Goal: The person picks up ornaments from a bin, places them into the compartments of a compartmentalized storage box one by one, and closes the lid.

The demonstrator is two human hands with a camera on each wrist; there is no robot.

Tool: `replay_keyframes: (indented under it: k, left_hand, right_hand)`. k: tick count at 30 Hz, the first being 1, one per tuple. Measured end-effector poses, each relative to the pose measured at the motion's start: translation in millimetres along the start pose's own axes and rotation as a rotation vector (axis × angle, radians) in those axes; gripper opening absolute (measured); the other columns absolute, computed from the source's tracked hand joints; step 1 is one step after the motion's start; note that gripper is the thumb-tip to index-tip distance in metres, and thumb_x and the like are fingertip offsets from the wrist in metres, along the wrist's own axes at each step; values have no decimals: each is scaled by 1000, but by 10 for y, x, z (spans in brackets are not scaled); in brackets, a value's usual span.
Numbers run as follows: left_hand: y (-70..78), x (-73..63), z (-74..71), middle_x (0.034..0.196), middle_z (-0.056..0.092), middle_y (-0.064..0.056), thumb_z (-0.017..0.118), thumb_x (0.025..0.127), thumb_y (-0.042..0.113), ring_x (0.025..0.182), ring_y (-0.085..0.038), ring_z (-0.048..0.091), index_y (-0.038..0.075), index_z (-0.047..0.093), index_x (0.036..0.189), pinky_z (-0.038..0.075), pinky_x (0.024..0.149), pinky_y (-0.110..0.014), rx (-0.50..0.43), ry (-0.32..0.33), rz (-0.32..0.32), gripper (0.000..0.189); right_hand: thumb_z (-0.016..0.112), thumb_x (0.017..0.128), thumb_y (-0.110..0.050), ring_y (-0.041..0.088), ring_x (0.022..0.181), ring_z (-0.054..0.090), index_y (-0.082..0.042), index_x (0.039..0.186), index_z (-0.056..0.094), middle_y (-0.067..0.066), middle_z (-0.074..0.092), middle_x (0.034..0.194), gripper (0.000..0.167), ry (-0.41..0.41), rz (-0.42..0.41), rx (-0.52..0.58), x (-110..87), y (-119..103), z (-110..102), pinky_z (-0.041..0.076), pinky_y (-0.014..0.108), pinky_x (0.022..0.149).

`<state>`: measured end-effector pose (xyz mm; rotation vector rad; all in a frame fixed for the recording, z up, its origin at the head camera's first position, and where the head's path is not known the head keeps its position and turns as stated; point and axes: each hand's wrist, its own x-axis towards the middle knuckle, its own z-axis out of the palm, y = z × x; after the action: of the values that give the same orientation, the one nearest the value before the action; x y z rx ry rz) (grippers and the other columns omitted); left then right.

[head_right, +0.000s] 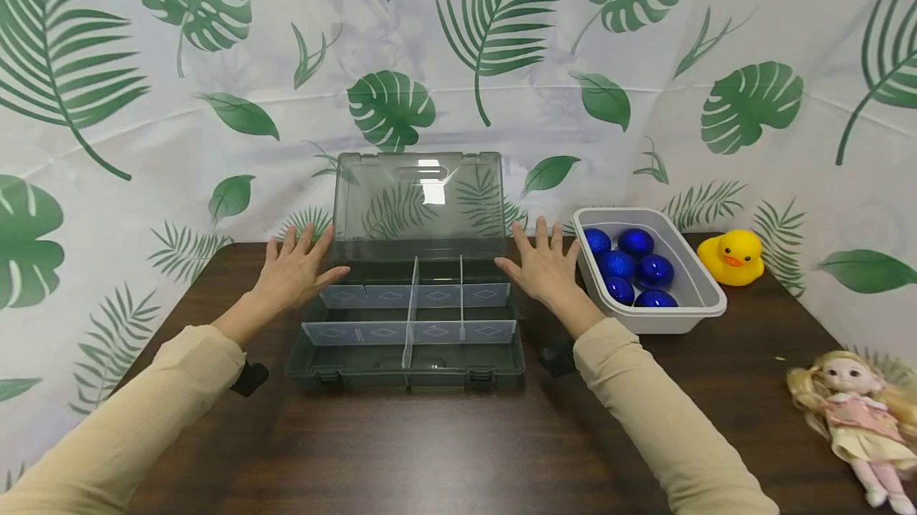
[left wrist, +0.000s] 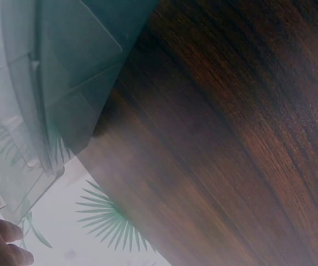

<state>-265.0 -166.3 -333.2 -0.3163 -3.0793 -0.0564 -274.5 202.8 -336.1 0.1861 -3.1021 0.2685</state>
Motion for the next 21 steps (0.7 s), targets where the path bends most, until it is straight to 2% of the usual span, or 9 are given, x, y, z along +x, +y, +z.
replay_keyframes:
  k: [6, 9, 11, 13, 16, 19, 21]
  left_hand:
    - [7, 4, -2, 155, 6, -25, 39, 96, 54, 141, -47, 0, 11, 7, 152, 3, 111, -65, -21, -1, 4, 77]
    - [-11, 19, -5, 154, 9, -26, 39, 97, 52, 140, -49, 3, 8, 11, 152, 5, 111, -65, -95, 14, 17, 76]
    - [-55, 17, -1, 153, 11, -28, 40, 97, 50, 139, -49, 6, 4, 13, 151, 8, 111, -64, -210, 18, 34, 75]
    - [-122, -3, 10, 153, 13, -29, 42, 98, 47, 138, -50, 12, 1, 14, 150, 14, 111, -63, -365, 7, 44, 75]
    - [-239, -51, 50, 152, 16, -28, 45, 97, 46, 136, -47, 23, 0, 14, 150, 27, 107, -60, -585, -43, 45, 76]
    - [-337, -96, 114, 152, 21, -26, 49, 95, 47, 133, -45, 31, 4, 14, 150, 34, 104, -59, -741, -116, 22, 79]
    - [-381, -111, 164, 153, 19, -25, 52, 93, 47, 135, -45, 28, 5, 15, 151, 32, 105, -59, -820, -167, 9, 81]
  right_hand:
    - [42, 96, -52, 48, 140, -1, -15, 152, 14, 28, 2, 154, 73, 10, -6, 22, -7, 17, -14, 1, 70, 107]
    - [43, 96, -50, 48, 140, 6, -12, 151, 18, 29, 8, 153, 71, 44, -24, 67, -34, 61, -95, 5, 70, 107]
    - [44, 97, -46, 49, 138, 13, -7, 149, 23, 32, 14, 151, 69, 87, -50, 124, -62, 120, -187, 12, 69, 107]
    - [46, 98, -39, 49, 135, 23, -1, 146, 29, 33, 23, 148, 63, 154, -79, 195, -91, 208, -299, 20, 66, 107]
    - [48, 99, -28, 49, 126, 38, 6, 138, 39, 34, 38, 139, 53, 270, -78, 314, -128, 379, -463, 31, 61, 103]
    - [47, 99, -23, 47, 120, 46, 8, 134, 44, 32, 47, 132, 46, 333, 16, 469, -142, 545, -563, 39, 57, 99]
    - [46, 99, -21, 43, 116, 49, 8, 133, 45, 31, 50, 128, 45, 338, 111, 581, -132, 639, -577, 45, 49, 93]
